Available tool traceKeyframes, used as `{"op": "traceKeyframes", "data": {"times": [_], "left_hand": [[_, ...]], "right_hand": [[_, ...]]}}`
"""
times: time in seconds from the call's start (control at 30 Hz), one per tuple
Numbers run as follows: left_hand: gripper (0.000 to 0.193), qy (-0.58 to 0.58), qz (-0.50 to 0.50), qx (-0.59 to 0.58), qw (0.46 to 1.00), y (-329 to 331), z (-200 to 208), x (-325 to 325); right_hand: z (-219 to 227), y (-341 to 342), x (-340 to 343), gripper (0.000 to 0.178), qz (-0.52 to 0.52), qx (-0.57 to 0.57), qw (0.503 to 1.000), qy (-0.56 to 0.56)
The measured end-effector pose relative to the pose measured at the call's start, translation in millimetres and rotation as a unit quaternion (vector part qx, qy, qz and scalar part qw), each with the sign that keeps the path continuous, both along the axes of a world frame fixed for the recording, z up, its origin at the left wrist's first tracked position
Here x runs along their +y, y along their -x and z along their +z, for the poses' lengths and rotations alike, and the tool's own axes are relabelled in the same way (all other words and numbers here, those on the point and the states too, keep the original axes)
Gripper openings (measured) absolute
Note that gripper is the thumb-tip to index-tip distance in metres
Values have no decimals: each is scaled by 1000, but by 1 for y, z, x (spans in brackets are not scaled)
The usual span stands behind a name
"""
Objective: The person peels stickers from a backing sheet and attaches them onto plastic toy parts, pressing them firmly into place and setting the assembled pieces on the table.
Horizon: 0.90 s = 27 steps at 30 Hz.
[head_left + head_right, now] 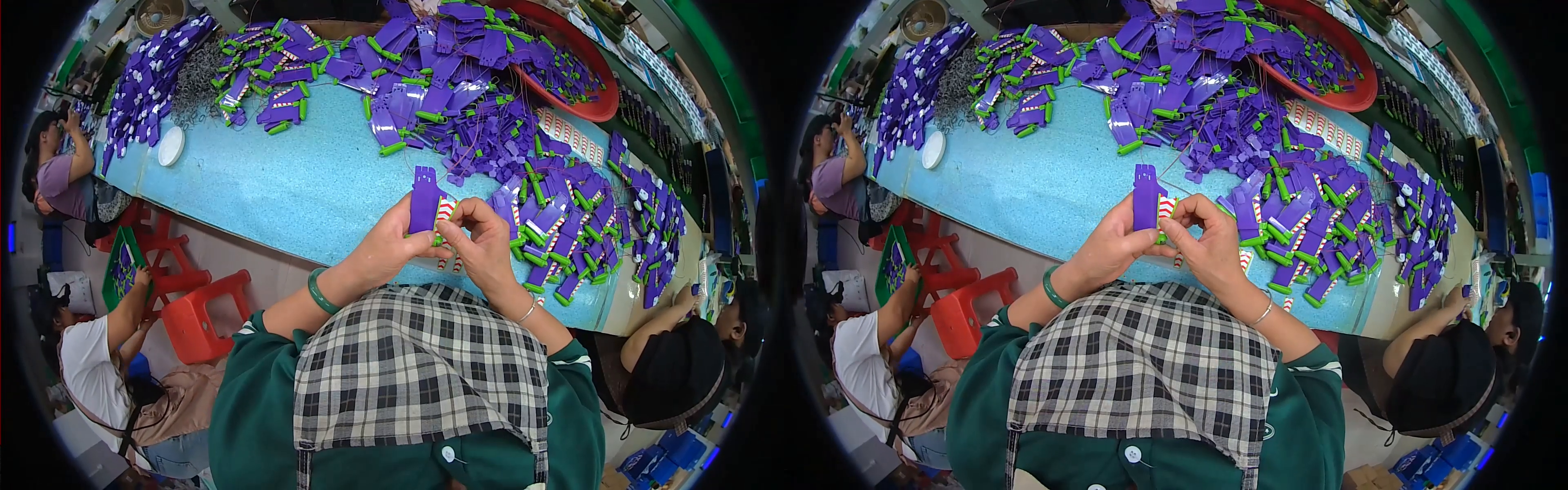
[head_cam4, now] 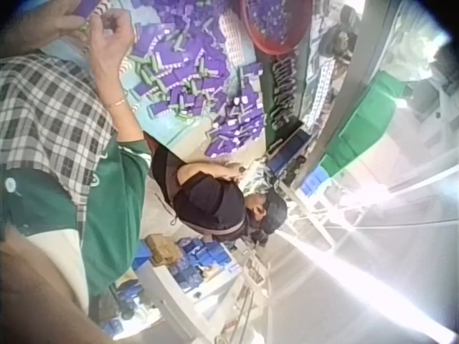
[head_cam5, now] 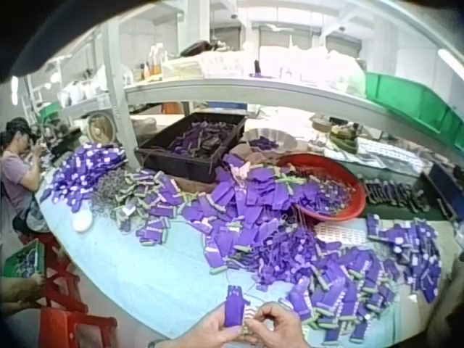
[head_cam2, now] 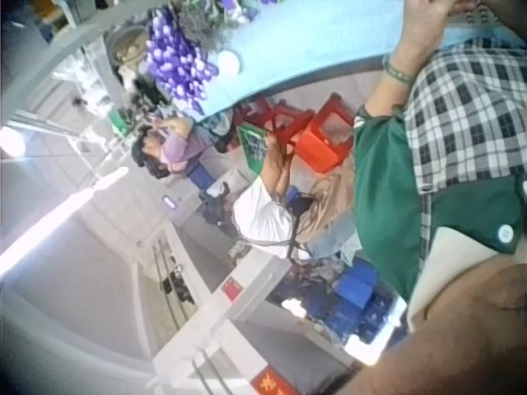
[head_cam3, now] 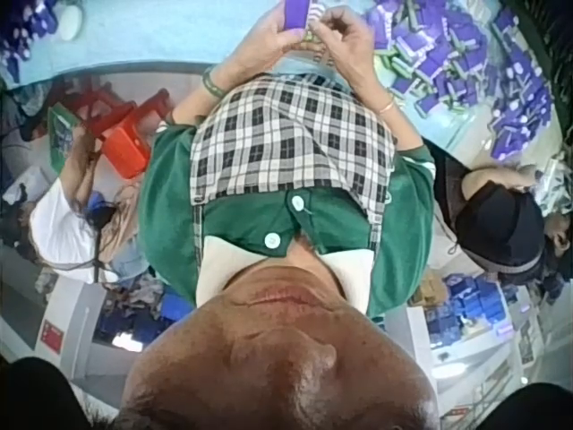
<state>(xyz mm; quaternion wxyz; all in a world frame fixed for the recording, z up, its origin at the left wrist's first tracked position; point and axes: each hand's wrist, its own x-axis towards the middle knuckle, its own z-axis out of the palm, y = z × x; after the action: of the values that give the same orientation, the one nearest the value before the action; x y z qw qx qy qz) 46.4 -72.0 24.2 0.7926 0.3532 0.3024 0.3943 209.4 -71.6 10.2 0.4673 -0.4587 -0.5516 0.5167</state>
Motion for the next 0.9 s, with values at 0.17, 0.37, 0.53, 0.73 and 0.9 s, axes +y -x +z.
{"op": "traceKeyframes", "data": {"times": [0.17, 0.37, 0.53, 0.73, 0.9], "left_hand": [[29, -48, -14, 40, 998, -1, -1, -1], [30, -61, -22, 35, 997, -2, -8, -7], [31, 25, -2, -70, 997, -3, -4, -6], [40, 227, -140, -173, 948, -13, -19, -2], [29, 191, -260, -296, 899, -15, -27, -1]], "right_hand": [[2, -2, 1, 15, -46, -73, 990, -112], [12, -4, 3, 16, -55, -190, 943, -268], [2, -1, 6, 49, 18, -136, 982, -129], [21, -2, 8, 32, 140, -113, 984, 13], [16, -5, 6, 18, 121, 45, 991, 44]]}}
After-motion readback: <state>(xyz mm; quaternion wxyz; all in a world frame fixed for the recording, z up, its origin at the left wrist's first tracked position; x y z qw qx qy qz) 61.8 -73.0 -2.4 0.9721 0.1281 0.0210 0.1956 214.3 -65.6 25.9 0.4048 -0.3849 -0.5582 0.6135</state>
